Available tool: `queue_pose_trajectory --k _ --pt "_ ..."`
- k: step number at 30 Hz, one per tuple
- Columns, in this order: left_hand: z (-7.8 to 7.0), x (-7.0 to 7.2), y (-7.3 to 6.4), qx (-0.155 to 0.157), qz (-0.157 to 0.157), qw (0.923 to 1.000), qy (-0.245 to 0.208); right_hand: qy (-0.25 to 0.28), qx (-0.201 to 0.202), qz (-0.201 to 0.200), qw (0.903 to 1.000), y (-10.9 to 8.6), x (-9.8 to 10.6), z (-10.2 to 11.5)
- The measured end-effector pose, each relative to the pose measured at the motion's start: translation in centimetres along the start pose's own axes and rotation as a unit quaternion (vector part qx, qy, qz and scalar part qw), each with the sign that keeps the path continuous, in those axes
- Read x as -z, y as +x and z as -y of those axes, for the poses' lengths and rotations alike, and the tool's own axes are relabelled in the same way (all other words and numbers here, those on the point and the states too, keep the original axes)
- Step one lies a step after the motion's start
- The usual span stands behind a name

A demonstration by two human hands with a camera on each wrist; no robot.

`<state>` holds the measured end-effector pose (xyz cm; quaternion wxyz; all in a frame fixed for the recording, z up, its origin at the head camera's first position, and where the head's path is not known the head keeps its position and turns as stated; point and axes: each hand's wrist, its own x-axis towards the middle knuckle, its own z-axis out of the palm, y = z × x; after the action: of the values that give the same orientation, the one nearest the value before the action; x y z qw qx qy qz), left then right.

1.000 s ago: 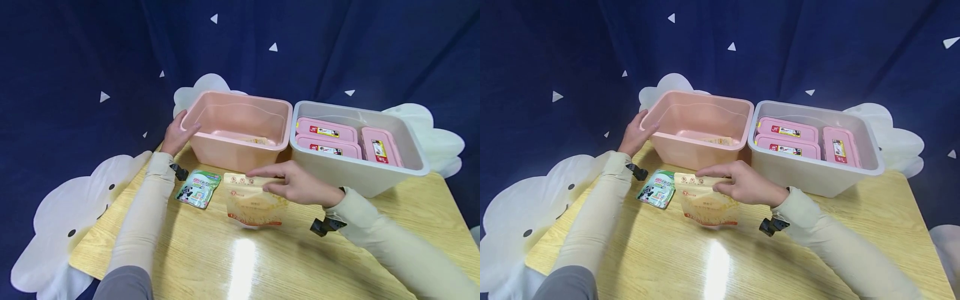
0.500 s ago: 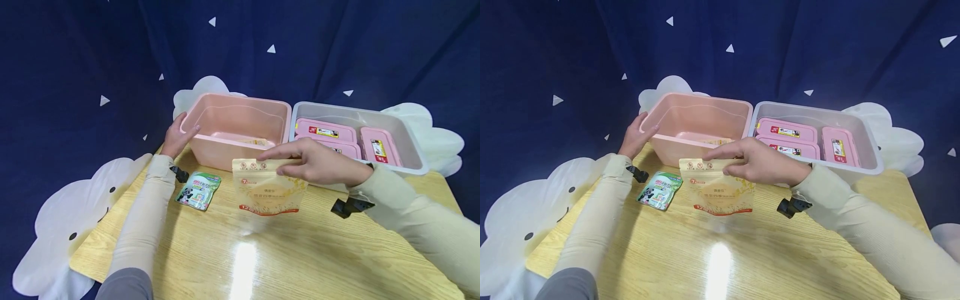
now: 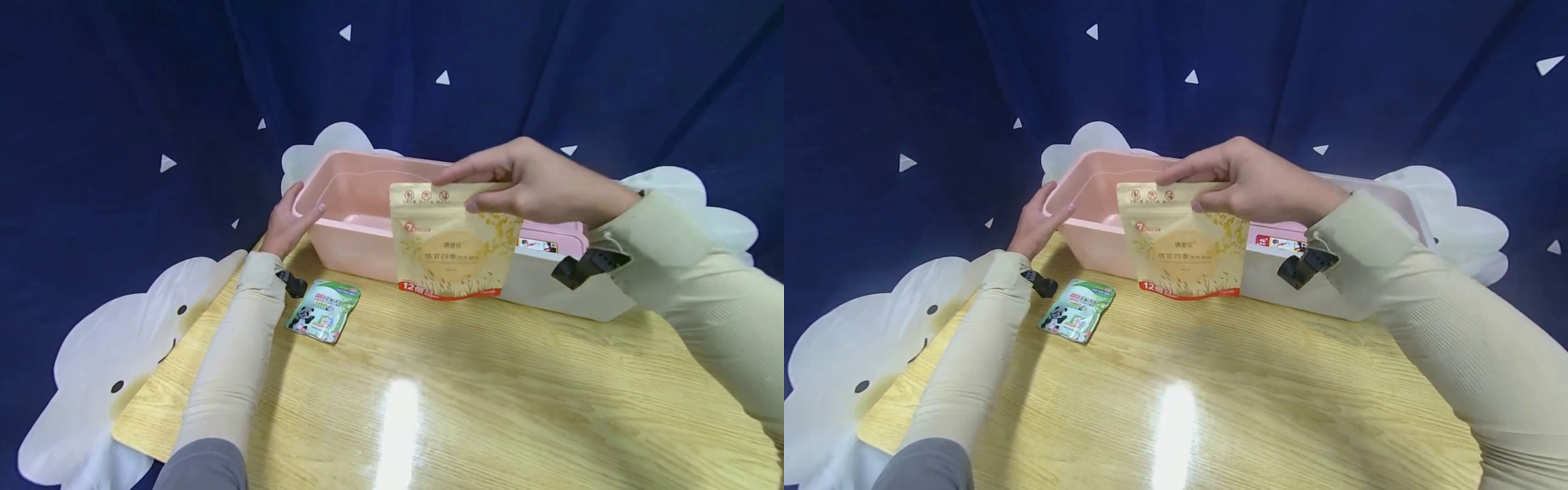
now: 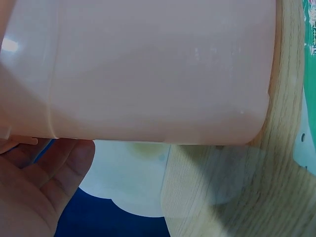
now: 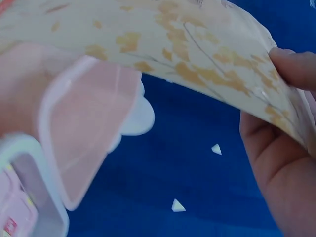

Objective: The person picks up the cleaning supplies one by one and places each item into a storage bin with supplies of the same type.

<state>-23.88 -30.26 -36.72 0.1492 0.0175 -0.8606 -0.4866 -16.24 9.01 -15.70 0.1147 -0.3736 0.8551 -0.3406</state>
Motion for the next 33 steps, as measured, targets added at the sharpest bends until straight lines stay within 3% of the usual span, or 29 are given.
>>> queue_pose_trajectory --k 7,14,19,26,33 --pt "-0.2 0.1 -0.1 -0.003 -0.003 1.0 -0.009 0.004 -0.011 -0.046 0.9989 2.6 2.7 0.3" --pt "-0.1 -0.3 -0.1 0.005 0.004 0.9999 -0.008 0.03 -0.024 -0.108 0.9934 5.4 3.7 -1.4" --pt "0.0 -0.1 -0.2 -0.001 0.003 0.9999 -0.013 0.073 -0.037 -0.127 0.9885 7.8 3.1 -3.2" --pt "0.1 0.2 -0.7 0.001 -0.005 0.9998 -0.017 0.042 -0.072 -0.124 0.9888 10.9 1.0 -5.3" --pt "0.2 0.2 -0.8 0.005 -0.003 0.9998 -0.021 0.071 -0.107 -0.116 0.9849 12.0 -0.7 -6.4"
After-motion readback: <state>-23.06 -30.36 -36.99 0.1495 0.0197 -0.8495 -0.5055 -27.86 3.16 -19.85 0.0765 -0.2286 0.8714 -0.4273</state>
